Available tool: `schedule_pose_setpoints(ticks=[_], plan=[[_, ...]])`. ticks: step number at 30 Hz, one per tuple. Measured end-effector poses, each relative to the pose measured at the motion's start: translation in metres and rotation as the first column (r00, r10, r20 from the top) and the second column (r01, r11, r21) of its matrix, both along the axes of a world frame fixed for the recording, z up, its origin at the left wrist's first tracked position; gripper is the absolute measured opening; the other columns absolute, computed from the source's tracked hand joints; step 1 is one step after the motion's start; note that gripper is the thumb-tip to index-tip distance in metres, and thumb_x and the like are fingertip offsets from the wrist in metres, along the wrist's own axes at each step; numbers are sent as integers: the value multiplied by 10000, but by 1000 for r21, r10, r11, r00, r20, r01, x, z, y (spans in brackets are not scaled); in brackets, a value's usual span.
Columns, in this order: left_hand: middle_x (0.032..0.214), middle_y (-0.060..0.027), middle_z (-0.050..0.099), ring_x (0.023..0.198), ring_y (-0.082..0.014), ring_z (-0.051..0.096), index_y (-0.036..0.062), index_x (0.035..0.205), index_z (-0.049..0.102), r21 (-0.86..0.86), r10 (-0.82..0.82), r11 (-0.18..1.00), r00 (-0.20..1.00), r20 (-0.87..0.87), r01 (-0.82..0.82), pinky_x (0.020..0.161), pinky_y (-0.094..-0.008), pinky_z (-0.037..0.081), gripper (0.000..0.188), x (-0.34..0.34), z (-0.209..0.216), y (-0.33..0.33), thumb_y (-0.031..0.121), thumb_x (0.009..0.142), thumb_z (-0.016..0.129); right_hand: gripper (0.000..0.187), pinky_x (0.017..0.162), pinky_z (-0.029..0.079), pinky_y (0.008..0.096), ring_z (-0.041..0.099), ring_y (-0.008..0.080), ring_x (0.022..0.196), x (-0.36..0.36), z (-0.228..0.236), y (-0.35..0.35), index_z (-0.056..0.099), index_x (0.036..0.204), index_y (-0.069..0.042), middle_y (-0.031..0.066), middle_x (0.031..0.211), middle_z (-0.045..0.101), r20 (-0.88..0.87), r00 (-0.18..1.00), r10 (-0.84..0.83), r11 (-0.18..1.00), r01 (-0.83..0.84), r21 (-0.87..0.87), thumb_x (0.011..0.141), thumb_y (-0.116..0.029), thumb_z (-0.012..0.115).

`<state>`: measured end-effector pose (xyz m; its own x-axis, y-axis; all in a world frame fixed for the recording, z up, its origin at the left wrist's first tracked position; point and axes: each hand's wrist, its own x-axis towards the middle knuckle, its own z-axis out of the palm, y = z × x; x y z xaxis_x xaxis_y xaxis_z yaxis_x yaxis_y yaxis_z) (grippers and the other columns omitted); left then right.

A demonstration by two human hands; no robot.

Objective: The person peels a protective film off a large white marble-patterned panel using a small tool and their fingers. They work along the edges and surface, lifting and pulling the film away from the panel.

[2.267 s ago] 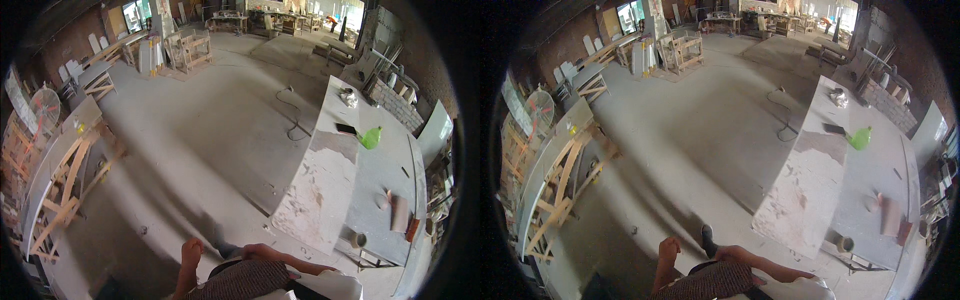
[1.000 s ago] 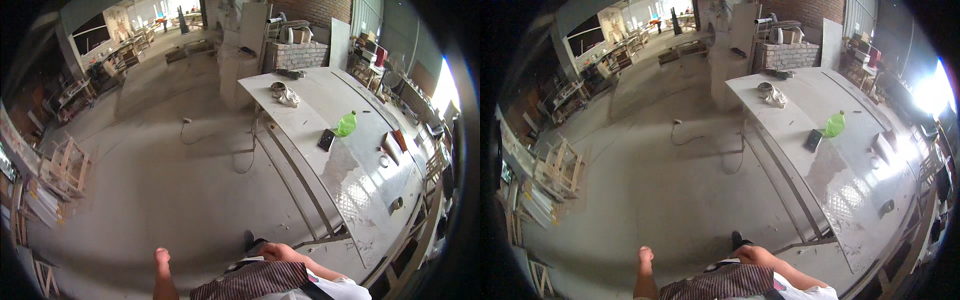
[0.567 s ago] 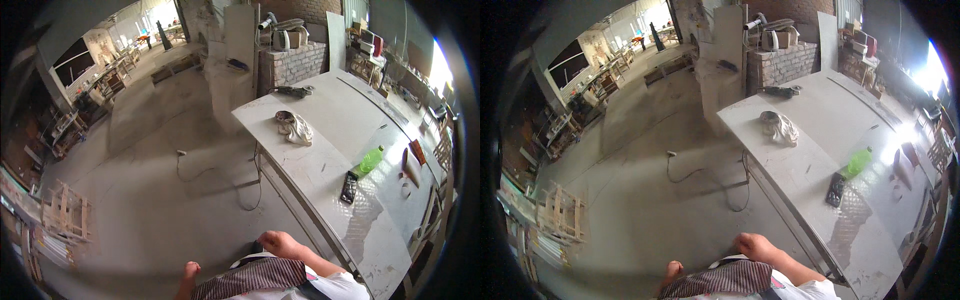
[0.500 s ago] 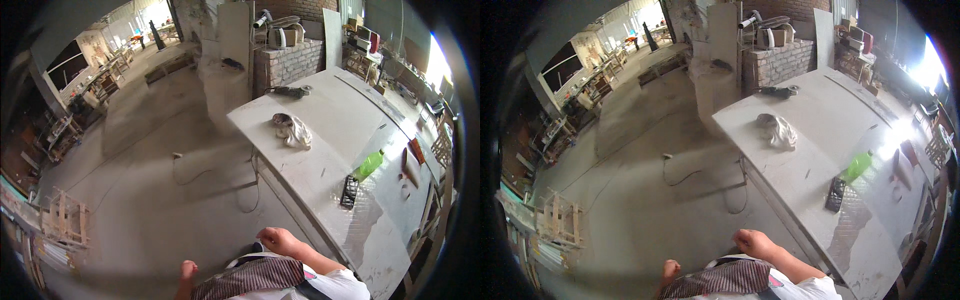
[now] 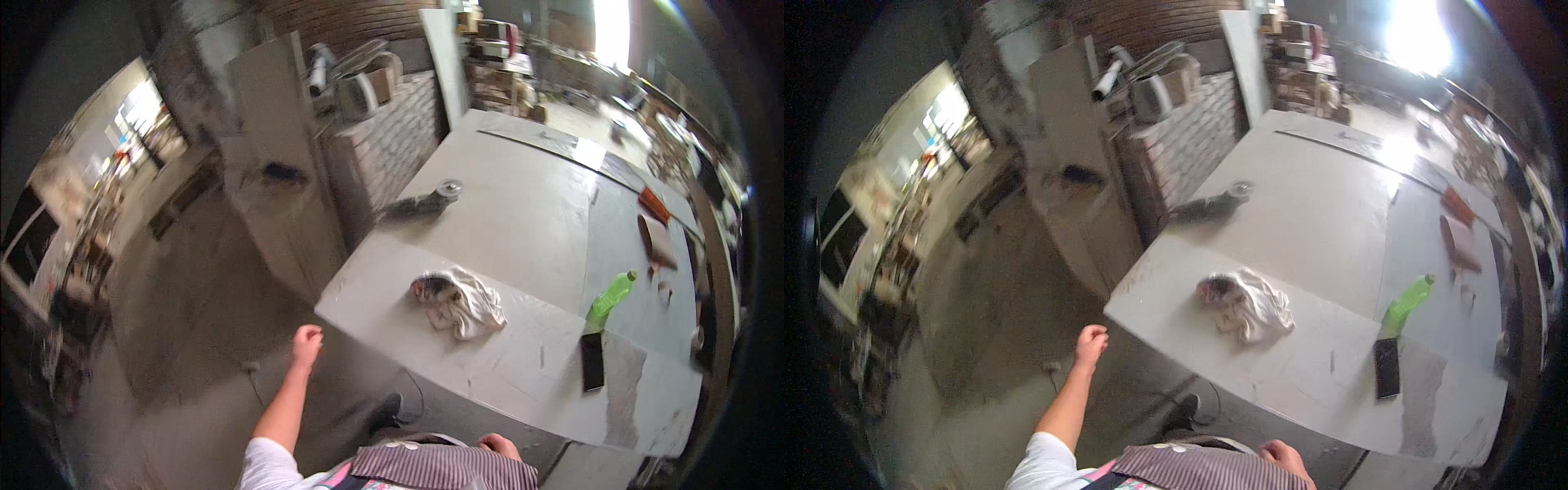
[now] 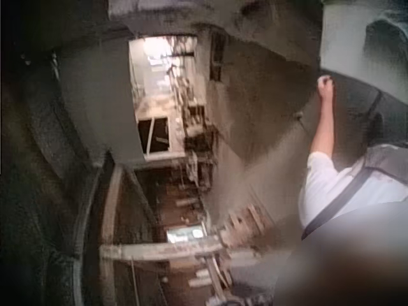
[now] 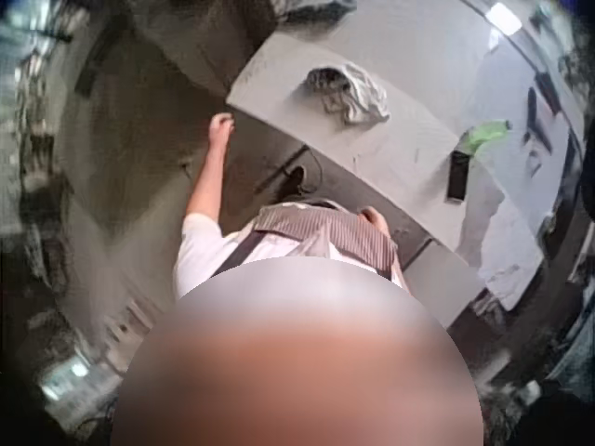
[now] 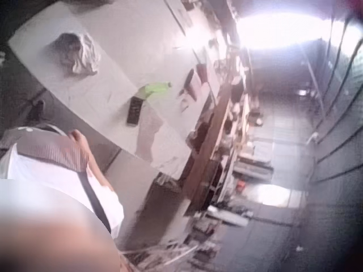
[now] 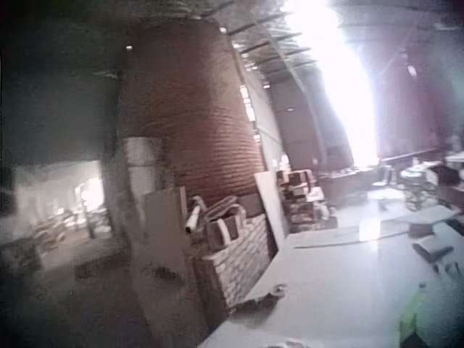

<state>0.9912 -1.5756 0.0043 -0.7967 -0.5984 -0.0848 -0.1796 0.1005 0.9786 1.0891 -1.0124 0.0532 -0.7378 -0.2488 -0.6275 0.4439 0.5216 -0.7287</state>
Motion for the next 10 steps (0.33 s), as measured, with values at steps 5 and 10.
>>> schedule_pose_setpoints(ticks=[5, 10], plan=[[1183, -202, 606, 1127, -350, 586, 39, 1244, 567, -586, -449, 658, 871, 199, 473, 962, -430, 485, 506, -282, 39, -16, 166, 774, 709, 330, 925, 510, 301, 664, 161, 991, 27, -32, -64, 644, 1170, 9, 109, 1052, 719, 235, 915, -328, 943, 333, 22, 946, -231, 679], [1420, -210, 476, 1333, -376, 444, 37, 1417, 433, -666, -450, 437, 788, 419, 604, 1124, -447, 371, 750, -436, 63, 30, 325, 772, 687, 359, 996, 475, 313, 650, 164, 1044, 79, -62, -70, 641, 1202, -12, 102, 1089, 711, 266, 826, -497, 867, 462, 187, 956, -271, 678]])
